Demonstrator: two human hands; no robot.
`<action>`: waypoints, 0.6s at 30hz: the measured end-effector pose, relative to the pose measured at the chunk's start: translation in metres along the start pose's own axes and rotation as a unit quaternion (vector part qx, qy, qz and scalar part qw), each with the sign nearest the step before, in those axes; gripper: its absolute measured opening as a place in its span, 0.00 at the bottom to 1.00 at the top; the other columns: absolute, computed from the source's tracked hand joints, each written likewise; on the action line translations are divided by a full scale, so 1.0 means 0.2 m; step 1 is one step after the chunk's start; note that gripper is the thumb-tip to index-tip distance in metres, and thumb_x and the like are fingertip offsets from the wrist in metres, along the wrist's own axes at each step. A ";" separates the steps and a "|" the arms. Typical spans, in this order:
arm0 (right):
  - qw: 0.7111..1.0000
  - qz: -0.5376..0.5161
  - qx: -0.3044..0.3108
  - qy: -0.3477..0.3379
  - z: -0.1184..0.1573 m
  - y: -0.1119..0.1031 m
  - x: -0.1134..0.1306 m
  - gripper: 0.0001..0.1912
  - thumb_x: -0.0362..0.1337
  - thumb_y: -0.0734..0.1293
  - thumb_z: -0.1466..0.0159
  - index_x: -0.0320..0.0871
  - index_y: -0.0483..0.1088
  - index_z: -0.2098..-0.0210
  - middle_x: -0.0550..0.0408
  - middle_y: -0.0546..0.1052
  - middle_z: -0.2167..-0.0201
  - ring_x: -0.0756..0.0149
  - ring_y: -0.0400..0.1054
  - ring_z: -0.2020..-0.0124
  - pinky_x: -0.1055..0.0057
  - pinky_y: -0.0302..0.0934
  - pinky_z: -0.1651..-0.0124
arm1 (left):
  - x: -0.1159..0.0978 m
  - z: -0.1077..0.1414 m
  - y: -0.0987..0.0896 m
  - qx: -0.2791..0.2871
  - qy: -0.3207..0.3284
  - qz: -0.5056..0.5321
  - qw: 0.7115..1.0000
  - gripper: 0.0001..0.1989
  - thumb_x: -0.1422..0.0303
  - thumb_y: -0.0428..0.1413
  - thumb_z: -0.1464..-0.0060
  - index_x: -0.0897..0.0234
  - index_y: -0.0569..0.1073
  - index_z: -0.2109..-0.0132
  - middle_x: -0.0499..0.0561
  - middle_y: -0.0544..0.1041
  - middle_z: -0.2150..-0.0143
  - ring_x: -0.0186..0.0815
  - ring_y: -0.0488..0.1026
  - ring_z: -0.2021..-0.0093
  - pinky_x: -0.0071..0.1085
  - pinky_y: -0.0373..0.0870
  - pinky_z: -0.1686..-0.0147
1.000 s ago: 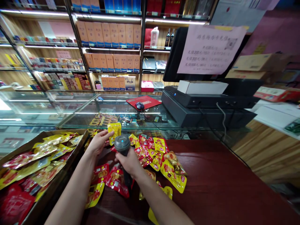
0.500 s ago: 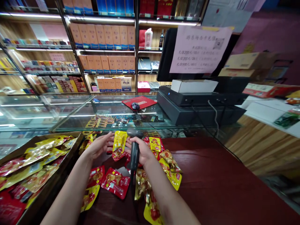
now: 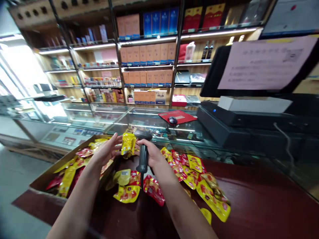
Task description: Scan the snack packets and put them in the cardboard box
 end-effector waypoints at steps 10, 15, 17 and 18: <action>0.993 0.098 0.036 0.058 -0.45 0.62 -0.27 0.02 0.32 0.65 0.45 0.38 0.69 0.71 0.58 0.67 0.79 0.73 0.62 0.78 0.74 0.65 0.69 | -0.28 0.16 -0.71 -0.262 0.093 -0.232 0.932 0.34 0.45 0.56 0.55 0.67 0.73 0.48 0.60 0.76 0.49 0.46 0.73 0.51 0.31 0.71 0.62; 0.994 0.098 0.017 0.049 -0.41 0.54 -0.30 0.01 0.31 0.65 0.46 0.39 0.68 0.72 0.58 0.68 0.78 0.73 0.64 0.76 0.73 0.66 0.67 | -0.20 0.17 -0.60 -0.196 0.089 -0.239 0.947 0.36 0.45 0.56 0.57 0.68 0.75 0.49 0.58 0.78 0.53 0.46 0.74 0.54 0.32 0.71 0.63; 0.994 0.098 0.006 0.038 -0.35 0.44 -0.26 0.02 0.31 0.65 0.46 0.38 0.68 0.71 0.57 0.69 0.77 0.72 0.66 0.75 0.73 0.67 0.66 | -0.16 0.15 -0.47 -0.174 0.094 -0.241 0.950 0.35 0.45 0.57 0.57 0.69 0.75 0.49 0.58 0.79 0.55 0.45 0.74 0.55 0.32 0.71 0.63; 0.995 0.098 0.001 0.032 -0.31 0.39 -0.23 0.03 0.31 0.65 0.46 0.38 0.69 0.71 0.56 0.70 0.76 0.71 0.66 0.74 0.72 0.67 0.66 | -0.13 0.14 -0.40 -0.162 0.096 -0.239 0.952 0.35 0.46 0.58 0.57 0.69 0.75 0.50 0.58 0.79 0.55 0.45 0.74 0.55 0.32 0.71 0.63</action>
Point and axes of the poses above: each hand's wrist, its own z-axis away from the middle knuckle, its own y-axis out of the palm, x = y × z, the point moved 1 cm from there along -z, towards the middle knuckle
